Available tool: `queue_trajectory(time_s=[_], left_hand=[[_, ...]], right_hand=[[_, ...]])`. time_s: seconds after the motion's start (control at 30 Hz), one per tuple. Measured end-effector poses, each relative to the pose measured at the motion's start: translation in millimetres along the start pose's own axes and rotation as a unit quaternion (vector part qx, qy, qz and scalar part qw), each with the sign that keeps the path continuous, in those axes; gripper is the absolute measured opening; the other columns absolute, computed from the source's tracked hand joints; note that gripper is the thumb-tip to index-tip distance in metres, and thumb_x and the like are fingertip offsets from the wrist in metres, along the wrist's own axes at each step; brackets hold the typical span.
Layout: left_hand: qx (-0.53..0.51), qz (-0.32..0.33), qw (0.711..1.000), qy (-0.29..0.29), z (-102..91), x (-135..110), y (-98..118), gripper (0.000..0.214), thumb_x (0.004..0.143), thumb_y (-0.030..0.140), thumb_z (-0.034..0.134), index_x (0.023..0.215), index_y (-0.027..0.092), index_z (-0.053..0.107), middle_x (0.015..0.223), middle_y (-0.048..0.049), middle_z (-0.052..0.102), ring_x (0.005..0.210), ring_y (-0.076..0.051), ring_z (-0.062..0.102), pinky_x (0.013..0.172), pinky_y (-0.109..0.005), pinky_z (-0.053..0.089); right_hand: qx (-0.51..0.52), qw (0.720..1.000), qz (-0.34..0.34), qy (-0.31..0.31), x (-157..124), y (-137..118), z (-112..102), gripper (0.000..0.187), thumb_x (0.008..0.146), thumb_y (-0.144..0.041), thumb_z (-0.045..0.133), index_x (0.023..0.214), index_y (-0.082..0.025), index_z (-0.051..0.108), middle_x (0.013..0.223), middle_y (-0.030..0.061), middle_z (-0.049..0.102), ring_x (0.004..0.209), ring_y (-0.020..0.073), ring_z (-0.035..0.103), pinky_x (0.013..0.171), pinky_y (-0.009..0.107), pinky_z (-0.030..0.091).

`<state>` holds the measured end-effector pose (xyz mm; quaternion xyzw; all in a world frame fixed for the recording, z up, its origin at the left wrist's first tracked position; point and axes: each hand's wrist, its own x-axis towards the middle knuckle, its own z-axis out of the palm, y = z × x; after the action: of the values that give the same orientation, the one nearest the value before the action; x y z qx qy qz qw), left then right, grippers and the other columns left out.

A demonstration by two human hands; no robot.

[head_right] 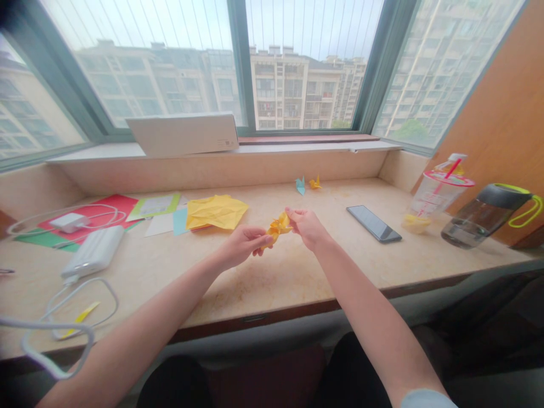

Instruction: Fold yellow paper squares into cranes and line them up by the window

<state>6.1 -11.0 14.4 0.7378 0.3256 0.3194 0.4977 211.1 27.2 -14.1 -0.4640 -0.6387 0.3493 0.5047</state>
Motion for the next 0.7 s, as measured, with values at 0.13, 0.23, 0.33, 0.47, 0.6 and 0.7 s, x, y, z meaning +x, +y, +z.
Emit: queue_trajectory(time_s=[0.13, 0.23, 0.33, 0.47, 0.6, 0.7], left_hand=[[-0.012, 0.0, 1.0, 0.002, 0.3, -1, -1, 0.036, 0.083, 0.048, 0.064, 0.071, 0.014, 0.068, 0.054, 0.0023, 0.056, 0.049, -0.008, 0.048, 0.048, -0.02, 0.035], [-0.032, 0.008, 0.998, 0.061, -1.9, 0, -2, 0.039, 0.085, 0.05, 0.061, 0.073, 0.014, 0.068, 0.054, 0.0018, 0.056, 0.049, -0.009, 0.049, 0.048, -0.021, 0.037], [-0.055, 0.008, 0.988, 0.142, -5.4, 2, -3, 0.04, 0.087, 0.05, 0.059, 0.074, 0.013, 0.068, 0.057, 0.0008, 0.058, 0.047, -0.008, 0.049, 0.046, -0.02, 0.037], [-0.056, -0.005, 0.985, 0.165, -7.8, 5, -7, 0.039, 0.086, 0.049, 0.059, 0.079, 0.013, 0.069, 0.066, -0.0018, 0.063, 0.047, -0.008, 0.051, 0.044, -0.02, 0.039], [-0.015, 0.001, 0.993, 0.116, -5.7, 5, -13, 0.041, 0.086, 0.051, 0.058, 0.083, 0.012, 0.07, 0.071, -0.0035, 0.066, 0.05, -0.009, 0.055, 0.044, -0.02, 0.04], [0.057, 0.004, 0.991, 0.117, -5.6, 4, -17, 0.045, 0.091, 0.053, 0.05, 0.082, 0.014, 0.07, 0.061, -0.0015, 0.063, 0.048, -0.011, 0.055, 0.045, -0.021, 0.04]], right_hand=[[0.042, 0.998, 0.054, -0.015, 0, -3, 0, 0.063, 0.081, -0.075, 0.052, 0.076, -0.015, 0.068, 0.074, 0.0106, 0.073, 0.063, 0.0198, 0.068, 0.058, 0.031, 0.051], [0.024, 0.996, 0.069, 0.053, 0, -6, 0, 0.058, 0.08, -0.07, 0.057, 0.087, -0.014, 0.072, 0.078, 0.0102, 0.074, 0.061, 0.0176, 0.065, 0.058, 0.03, 0.049], [-0.003, 0.995, 0.014, 0.103, -3, -12, 3, 0.051, 0.08, -0.061, 0.063, 0.098, -0.014, 0.072, 0.085, 0.0097, 0.074, 0.07, 0.0186, 0.066, 0.065, 0.032, 0.051], [-0.057, 0.994, -0.07, 0.055, -8, -17, 11, 0.042, 0.08, -0.053, 0.068, 0.101, -0.018, 0.073, 0.084, 0.0079, 0.073, 0.074, 0.02, 0.064, 0.067, 0.032, 0.05], [-0.071, 0.99, -0.114, 0.031, -13, -15, 18, 0.035, 0.083, -0.05, 0.066, 0.098, -0.021, 0.074, 0.086, 0.0068, 0.073, 0.075, 0.02, 0.063, 0.066, 0.032, 0.049], [-0.077, 0.987, -0.134, 0.052, -13, -12, 19, 0.032, 0.084, -0.051, 0.065, 0.09, -0.021, 0.075, 0.09, 0.0075, 0.071, 0.074, 0.0192, 0.062, 0.066, 0.032, 0.048]])
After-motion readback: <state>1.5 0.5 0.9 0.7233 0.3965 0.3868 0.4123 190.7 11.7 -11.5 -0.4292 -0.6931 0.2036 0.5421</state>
